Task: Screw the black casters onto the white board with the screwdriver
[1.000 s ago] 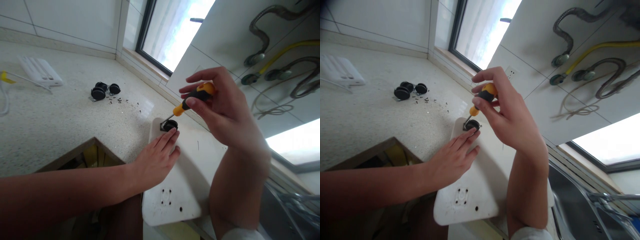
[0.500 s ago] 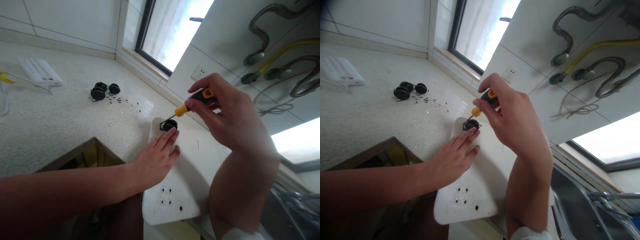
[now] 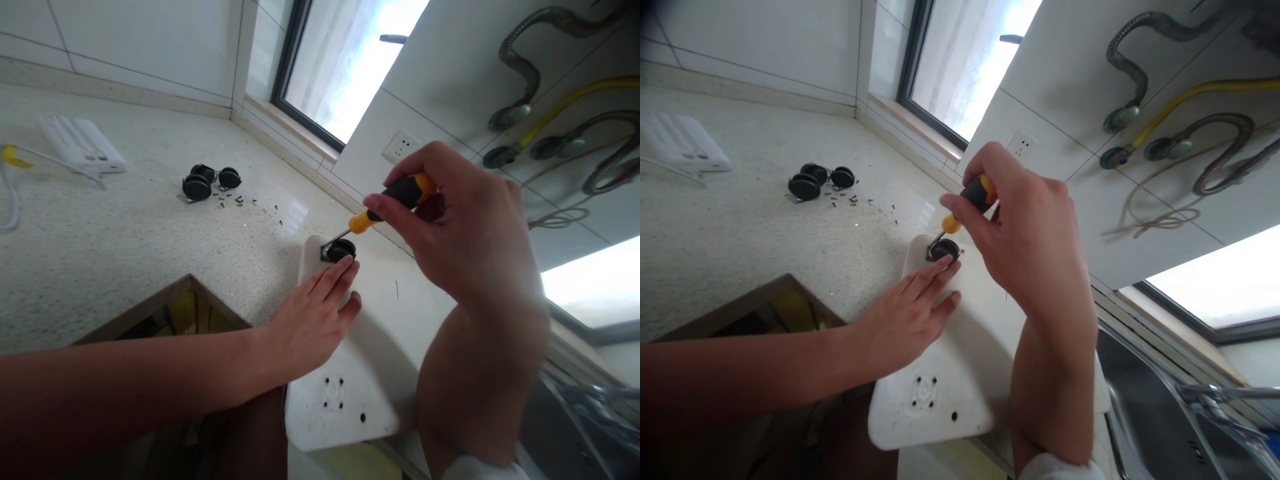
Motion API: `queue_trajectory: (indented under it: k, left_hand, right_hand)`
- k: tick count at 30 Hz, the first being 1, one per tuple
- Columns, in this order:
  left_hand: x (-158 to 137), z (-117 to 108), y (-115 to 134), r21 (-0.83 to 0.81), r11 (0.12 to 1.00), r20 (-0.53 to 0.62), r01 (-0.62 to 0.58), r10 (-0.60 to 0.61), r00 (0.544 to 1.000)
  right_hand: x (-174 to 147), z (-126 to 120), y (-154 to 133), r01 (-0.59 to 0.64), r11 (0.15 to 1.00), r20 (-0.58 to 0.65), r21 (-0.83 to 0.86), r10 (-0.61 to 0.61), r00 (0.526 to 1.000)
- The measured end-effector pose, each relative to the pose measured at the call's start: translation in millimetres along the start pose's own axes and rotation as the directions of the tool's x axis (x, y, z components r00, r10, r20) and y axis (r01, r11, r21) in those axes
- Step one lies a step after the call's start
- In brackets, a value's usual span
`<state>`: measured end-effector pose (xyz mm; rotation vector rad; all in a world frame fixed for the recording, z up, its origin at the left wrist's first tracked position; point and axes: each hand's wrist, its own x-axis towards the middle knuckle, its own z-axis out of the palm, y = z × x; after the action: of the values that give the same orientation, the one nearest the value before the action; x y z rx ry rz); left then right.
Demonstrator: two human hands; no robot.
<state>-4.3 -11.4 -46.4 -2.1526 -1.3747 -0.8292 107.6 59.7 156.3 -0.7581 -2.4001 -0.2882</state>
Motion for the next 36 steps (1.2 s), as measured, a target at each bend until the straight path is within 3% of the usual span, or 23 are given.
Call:
queue_trajectory:
  k: [3,6,9,13,15,19,21,23,24,25,27,30,33,34,36]
  left_hand:
    - [-0.5,1.6,-0.2,0.008,1.000,0.000,-0.011,0.011,1.000]
    - [-0.9,2.4,-0.3,0.012,1.000,-0.007,-0.012,0.012,1.000]
    - [-0.9,2.2,-0.1,0.009,1.000,-0.003,-0.005,0.005,1.000]
    - [-0.6,2.0,0.3,0.000,1.000,0.000,0.005,-0.005,1.000]
    - [-0.5,2.0,0.2,-0.001,1.000,0.000,0.002,-0.002,1.000]
    - [-0.8,1.3,-0.7,-0.005,1.000,0.006,0.002,-0.002,1.000]
    - [-1.4,0.9,-1.4,-0.006,1.000,0.006,0.005,-0.005,1.000]
    - [-2.2,0.8,-1.5,-0.003,1.000,0.005,0.005,-0.005,1.000]
    - [-2.7,0.7,-1.3,-0.003,1.000,0.005,0.002,-0.002,1.000]
    - [-3.0,0.5,-1.0,-0.003,1.000,0.005,0.000,0.000,1.000]
    - [-2.6,-1.0,-1.2,-0.005,1.000,0.001,0.003,-0.003,1.000]
    - [3.0,-6.6,-10.8,-0.059,0.998,-0.043,-0.009,0.007,0.999]
    - [14.2,-10.7,-42.9,-0.220,0.974,-0.180,-0.059,0.019,0.984]
    - [18.0,-9.5,-59.0,-0.272,0.962,-0.207,-0.023,-0.035,0.978]
    - [23.0,-1.4,-96.1,-0.280,0.938,-0.164,0.206,-0.258,0.952]
  right_hand:
    - [-0.8,6.7,-12.3,-0.008,0.985,-0.046,-0.170,0.000,0.999]
    - [-0.6,9.4,-13.4,-0.029,0.983,-0.090,-0.181,0.012,0.996]
    - [-0.6,4.3,-3.7,0.039,0.999,-0.007,-0.004,-0.039,0.999]
    - [-2.3,-3.8,4.6,0.092,0.950,0.160,0.299,-0.145,0.976]
    - [-2.3,0.2,0.6,0.090,0.964,0.099,0.249,-0.118,0.988]
    - [3.5,23.0,-10.6,0.060,0.993,-0.199,0.103,-0.039,0.979]
    - [10.0,33.2,-5.9,0.050,0.991,-0.262,0.123,-0.016,0.965]
    - [18.5,40.4,10.5,0.002,0.969,-0.299,0.246,0.074,0.951]
    - [23.2,44.3,22.6,-0.031,0.939,-0.321,0.342,0.148,0.936]
    - [27.7,49.6,36.4,-0.063,0.856,-0.353,0.513,0.278,0.893]
    - [35.2,67.1,65.0,-0.096,0.727,-0.354,0.680,0.441,0.825]
    - [37.1,111.8,97.8,-0.214,0.500,-0.197,0.839,0.647,0.737]
    - [29.2,160.4,110.9,-0.350,0.273,0.033,0.896,0.745,0.666]
    - [26.1,172.6,112.3,-0.380,0.212,0.090,0.900,0.763,0.640]
    - [21.4,187.6,113.4,-0.413,0.118,0.169,0.903,0.786,0.595]
